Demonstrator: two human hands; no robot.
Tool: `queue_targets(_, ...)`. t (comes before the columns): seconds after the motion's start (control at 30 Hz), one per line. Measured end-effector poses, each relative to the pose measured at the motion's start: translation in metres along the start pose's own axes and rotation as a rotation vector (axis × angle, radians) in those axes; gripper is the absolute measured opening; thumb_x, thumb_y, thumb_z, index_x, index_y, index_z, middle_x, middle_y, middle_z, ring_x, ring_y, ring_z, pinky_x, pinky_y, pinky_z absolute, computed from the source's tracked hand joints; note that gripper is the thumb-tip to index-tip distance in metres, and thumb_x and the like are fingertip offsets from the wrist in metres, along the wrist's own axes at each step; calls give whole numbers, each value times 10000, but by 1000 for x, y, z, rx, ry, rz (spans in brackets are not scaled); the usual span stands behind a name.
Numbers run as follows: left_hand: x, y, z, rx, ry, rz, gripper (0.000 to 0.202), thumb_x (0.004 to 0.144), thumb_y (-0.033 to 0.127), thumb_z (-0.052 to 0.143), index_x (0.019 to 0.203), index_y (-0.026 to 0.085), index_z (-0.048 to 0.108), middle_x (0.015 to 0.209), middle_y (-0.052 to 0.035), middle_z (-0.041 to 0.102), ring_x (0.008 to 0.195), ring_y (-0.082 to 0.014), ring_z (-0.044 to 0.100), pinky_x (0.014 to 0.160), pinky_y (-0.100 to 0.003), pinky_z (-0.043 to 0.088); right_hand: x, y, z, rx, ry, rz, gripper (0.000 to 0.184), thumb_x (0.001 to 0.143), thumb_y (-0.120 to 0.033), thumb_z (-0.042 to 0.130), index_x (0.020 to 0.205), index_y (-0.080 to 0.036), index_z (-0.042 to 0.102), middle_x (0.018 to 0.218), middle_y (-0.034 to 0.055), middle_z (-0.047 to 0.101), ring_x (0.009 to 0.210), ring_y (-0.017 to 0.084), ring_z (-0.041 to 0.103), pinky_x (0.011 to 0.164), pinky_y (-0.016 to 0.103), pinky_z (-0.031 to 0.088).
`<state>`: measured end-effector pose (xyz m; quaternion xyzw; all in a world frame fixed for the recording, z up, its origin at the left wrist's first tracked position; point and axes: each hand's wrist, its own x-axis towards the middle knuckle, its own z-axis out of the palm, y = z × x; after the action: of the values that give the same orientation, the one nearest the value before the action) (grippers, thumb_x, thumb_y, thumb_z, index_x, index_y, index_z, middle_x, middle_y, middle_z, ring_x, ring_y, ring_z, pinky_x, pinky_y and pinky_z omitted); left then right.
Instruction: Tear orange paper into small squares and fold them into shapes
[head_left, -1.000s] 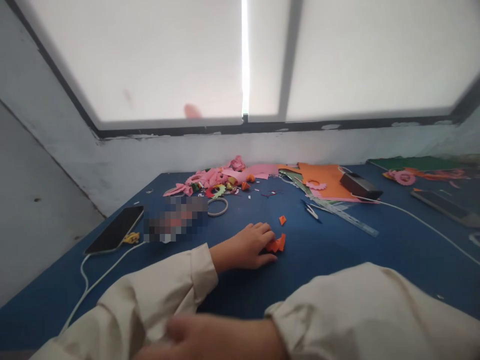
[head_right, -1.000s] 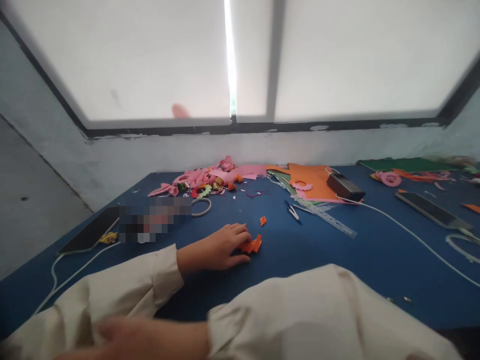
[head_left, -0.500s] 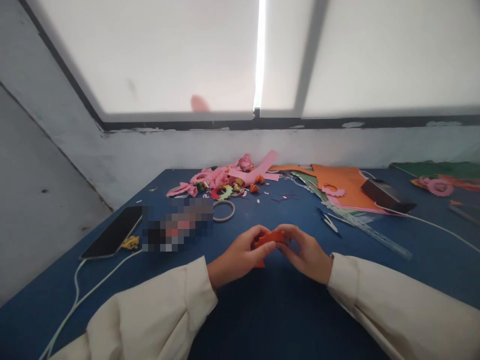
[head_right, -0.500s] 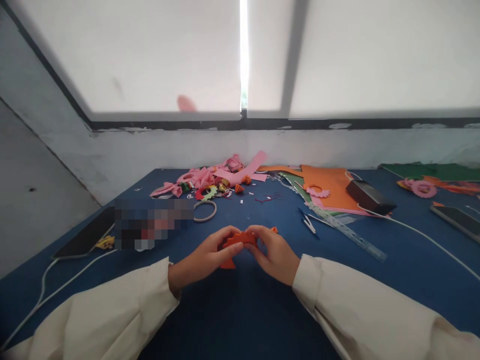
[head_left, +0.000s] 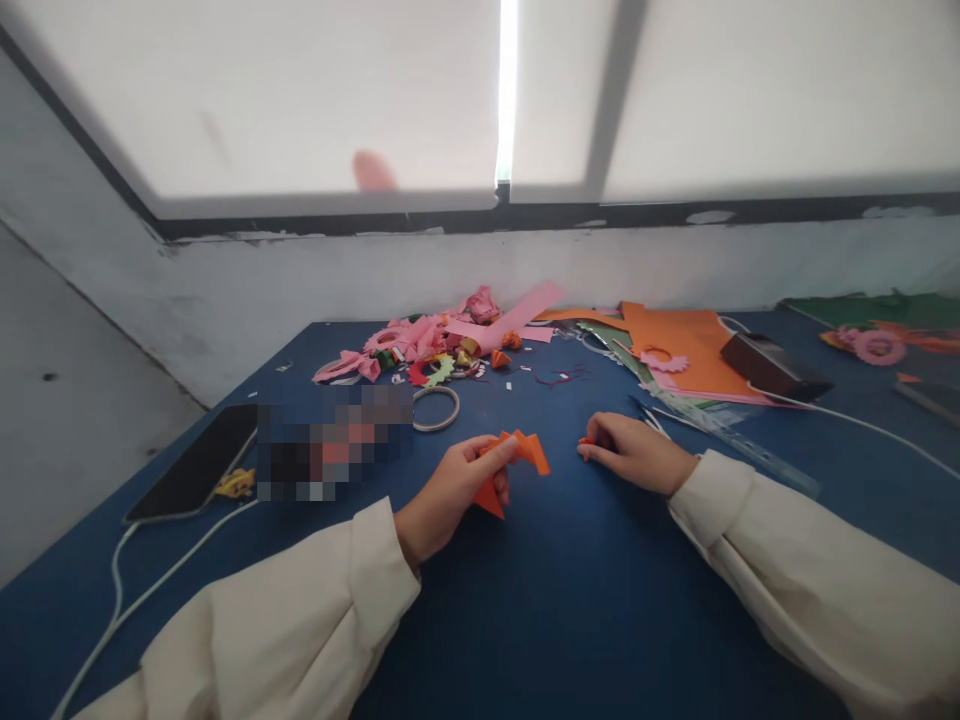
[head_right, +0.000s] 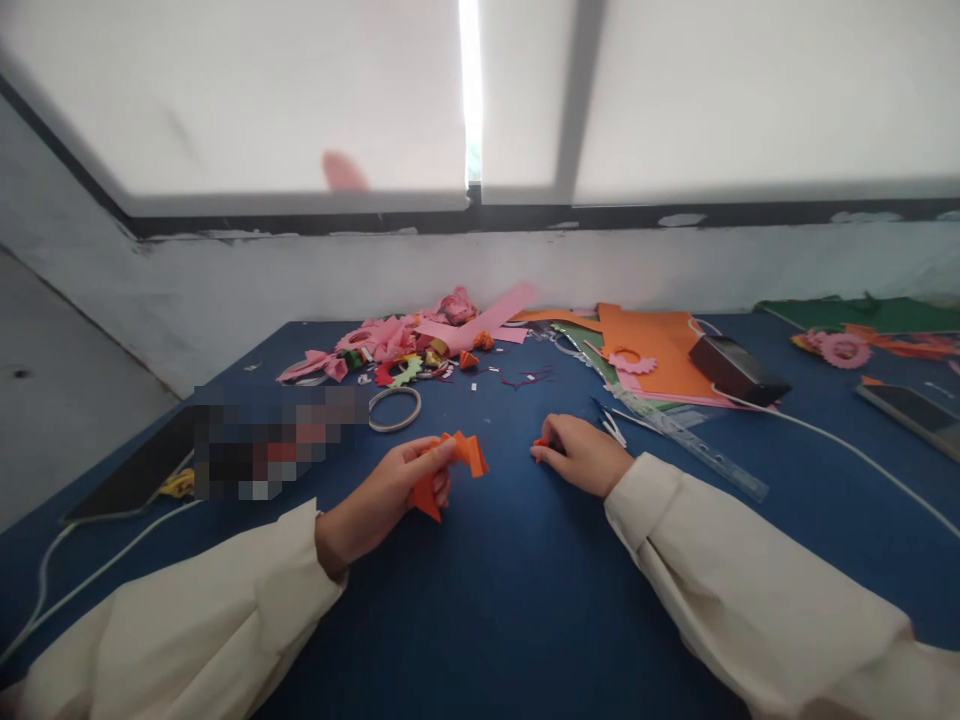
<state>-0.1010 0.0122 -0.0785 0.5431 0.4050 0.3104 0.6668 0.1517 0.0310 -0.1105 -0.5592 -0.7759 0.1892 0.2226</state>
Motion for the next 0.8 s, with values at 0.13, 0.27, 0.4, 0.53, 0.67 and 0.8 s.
queue_targets(0.13, 1, -5, 0, 23, 48, -11, 343, 787, 464, 588, 738, 131, 524, 575, 32, 476, 488, -69, 477, 468, -174, 388, 0, -2, 9, 18, -12, -43, 216, 818, -381, 488, 719, -190, 505, 675, 12, 529, 590, 131, 462, 561, 266, 367)
queue_targets(0.27, 1, -6, 0, 50, 78, -6, 332, 807, 454, 558, 787, 124, 536, 620, 15, 512, 520, -75, 499, 494, -182, 414, -2, -8, 15, 32, 34, -89, 156, 833, -328, 471, 814, -183, 526, 760, 30, 534, 673, 145, 482, 636, 291, 403)
queue_targets(0.4, 5, -7, -2, 119, 141, 31, 308, 829, 428, 513, 814, 120, 521, 653, -5, 535, 546, -90, 523, 521, -203, 446, -4, -11, 20, 65, 73, -109, 228, 830, -307, 476, 1013, -178, 517, 770, 30, 521, 680, 155, 489, 637, 308, 424)
queue_targets(0.53, 16, -13, -12, 257, 274, 112, 236, 853, 324, 444, 975, 124, 470, 675, -6, 537, 578, -122, 558, 576, -261, 494, -6, -14, 21, 124, 82, -142, 204, 832, -284, 460, 990, -190, 547, 752, 23, 504, 653, 148, 483, 634, 312, 431)
queue_targets(0.67, 13, -11, -16, 470, 434, 289, 438, 796, 179, 486, 1222, 172, 383, 1169, -134, 491, 1063, -232, 531, 928, -443, 415, -7, -20, 23, 206, 109, -142, 177, 828, -276, 474, 958, -201, 568, 756, 25, 501, 668, 150, 489, 640, 312, 434)
queue_targets(0.8, -7, 1, -4, 777, 367, 582, 386, 813, 172, 498, 1198, 208, 496, 1354, -107, 383, 1293, -265, 294, 1090, -463, 158, -5, -33, 27, 329, 141, -86, 163, 834, -313, 497, 928, -199, 565, 737, 20, 507, 640, 146, 496, 602, 300, 430)
